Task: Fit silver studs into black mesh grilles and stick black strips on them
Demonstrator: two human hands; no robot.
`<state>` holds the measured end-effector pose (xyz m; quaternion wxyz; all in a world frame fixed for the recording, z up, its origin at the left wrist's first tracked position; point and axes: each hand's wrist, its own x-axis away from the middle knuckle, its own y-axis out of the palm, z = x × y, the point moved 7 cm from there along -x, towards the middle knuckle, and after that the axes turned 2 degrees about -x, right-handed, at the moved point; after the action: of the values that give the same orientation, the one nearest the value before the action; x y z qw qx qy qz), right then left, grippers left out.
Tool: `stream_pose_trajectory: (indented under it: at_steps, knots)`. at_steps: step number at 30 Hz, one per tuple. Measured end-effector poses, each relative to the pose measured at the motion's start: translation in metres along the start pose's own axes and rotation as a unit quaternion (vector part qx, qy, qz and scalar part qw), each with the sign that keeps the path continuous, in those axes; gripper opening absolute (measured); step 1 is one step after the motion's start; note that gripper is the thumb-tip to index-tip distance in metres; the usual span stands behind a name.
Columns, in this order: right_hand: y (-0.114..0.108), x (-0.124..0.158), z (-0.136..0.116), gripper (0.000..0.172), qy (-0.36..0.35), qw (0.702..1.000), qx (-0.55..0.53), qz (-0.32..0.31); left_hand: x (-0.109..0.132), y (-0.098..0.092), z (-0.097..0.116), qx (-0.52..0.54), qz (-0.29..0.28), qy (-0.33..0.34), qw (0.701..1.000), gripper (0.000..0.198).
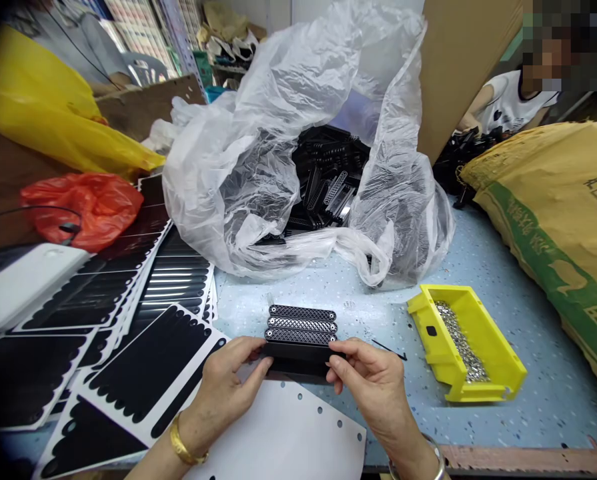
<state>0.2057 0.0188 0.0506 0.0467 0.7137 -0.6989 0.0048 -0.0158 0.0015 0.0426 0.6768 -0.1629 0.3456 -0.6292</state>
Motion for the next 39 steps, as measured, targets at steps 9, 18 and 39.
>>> stream_pose_trajectory:
  at_steps: [9,18,39]
  knots:
    - [0.0017,-0.0015,0.0068,0.017,0.030,0.999,0.014,0.001,0.0006,0.0004,-0.0010,0.000,0.003,0.004,1.000,0.014]
    - [0.0007,-0.0021,0.0087,0.014,0.034,0.999,0.026,0.015,0.0019,0.0007,-0.0001,0.001,0.005,0.006,1.000,0.012]
    - [0.0010,-0.0029,0.0057,0.014,0.041,0.996,0.075,0.030,0.0009,0.0007,-0.0016,0.006,-0.003,0.003,1.000,0.011]
